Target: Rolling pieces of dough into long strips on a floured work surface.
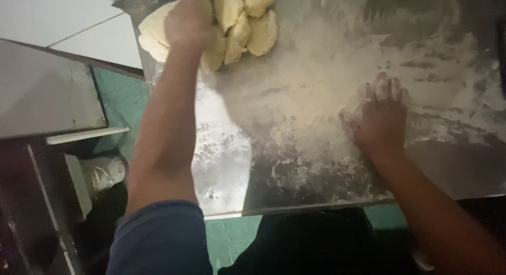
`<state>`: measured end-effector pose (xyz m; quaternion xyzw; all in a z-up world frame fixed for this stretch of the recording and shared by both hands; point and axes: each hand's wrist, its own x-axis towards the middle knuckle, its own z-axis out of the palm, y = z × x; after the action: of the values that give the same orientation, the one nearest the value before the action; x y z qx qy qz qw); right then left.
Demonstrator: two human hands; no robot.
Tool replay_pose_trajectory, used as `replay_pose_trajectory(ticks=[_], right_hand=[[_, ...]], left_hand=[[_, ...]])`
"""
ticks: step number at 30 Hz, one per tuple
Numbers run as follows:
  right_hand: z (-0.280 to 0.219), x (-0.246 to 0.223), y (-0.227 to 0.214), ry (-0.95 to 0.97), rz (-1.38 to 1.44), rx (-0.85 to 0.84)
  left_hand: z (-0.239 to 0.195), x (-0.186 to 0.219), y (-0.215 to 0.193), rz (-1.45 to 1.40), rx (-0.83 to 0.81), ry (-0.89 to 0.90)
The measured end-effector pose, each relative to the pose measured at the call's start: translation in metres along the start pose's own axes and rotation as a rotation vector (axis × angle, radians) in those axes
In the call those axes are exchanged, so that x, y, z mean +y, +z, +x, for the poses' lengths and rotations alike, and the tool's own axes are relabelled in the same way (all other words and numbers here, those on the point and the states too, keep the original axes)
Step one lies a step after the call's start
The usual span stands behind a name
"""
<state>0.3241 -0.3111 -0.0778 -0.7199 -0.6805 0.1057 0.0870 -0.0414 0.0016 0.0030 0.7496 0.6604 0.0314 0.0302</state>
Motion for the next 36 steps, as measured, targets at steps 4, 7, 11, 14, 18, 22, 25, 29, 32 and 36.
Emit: replay_pose_trajectory(ticks=[4, 7, 11, 14, 18, 22, 25, 29, 32, 36], right_hand=[[0.008, -0.006, -0.012, 0.049, -0.106, -0.09], [0.005, -0.007, -0.012, 0.018, -0.07, -0.051], [0.002, -0.011, -0.013, 0.021, -0.08, -0.032], [0.006, -0.01, -0.01, 0.015, -0.076, -0.025], [0.008, -0.006, -0.003, 0.01, -0.142, -0.041], [0.003, -0.003, 0.005, 0.053, -0.31, -0.156], [0.003, -0.004, 0.002, 0.008, -0.11, 0.011], [0.004, -0.004, 0.002, -0.012, -0.135, 0.026], [0.007, -0.003, 0.006, 0.043, -0.187, -0.087], [-0.001, 0.001, 0.005, 0.011, -0.109, -0.043]], left_hand=[[0.018, 0.006, 0.02, -0.172, 0.145, -0.25], [-0.014, 0.006, -0.025, 0.012, -0.051, -0.132], [-0.034, -0.033, -0.04, -0.253, 0.455, 0.062], [-0.047, -0.05, -0.069, -0.36, 0.652, 0.221], [-0.046, -0.073, -0.077, -0.047, 0.543, 0.305], [-0.058, -0.077, -0.059, -0.099, 0.594, 0.413], [-0.07, -0.077, -0.041, 0.037, 0.492, 0.336], [-0.083, -0.07, -0.028, 0.04, 0.415, 0.316], [-0.091, -0.044, -0.014, 0.057, 0.345, 0.324], [-0.111, 0.051, -0.033, -0.252, -0.067, 0.193]])
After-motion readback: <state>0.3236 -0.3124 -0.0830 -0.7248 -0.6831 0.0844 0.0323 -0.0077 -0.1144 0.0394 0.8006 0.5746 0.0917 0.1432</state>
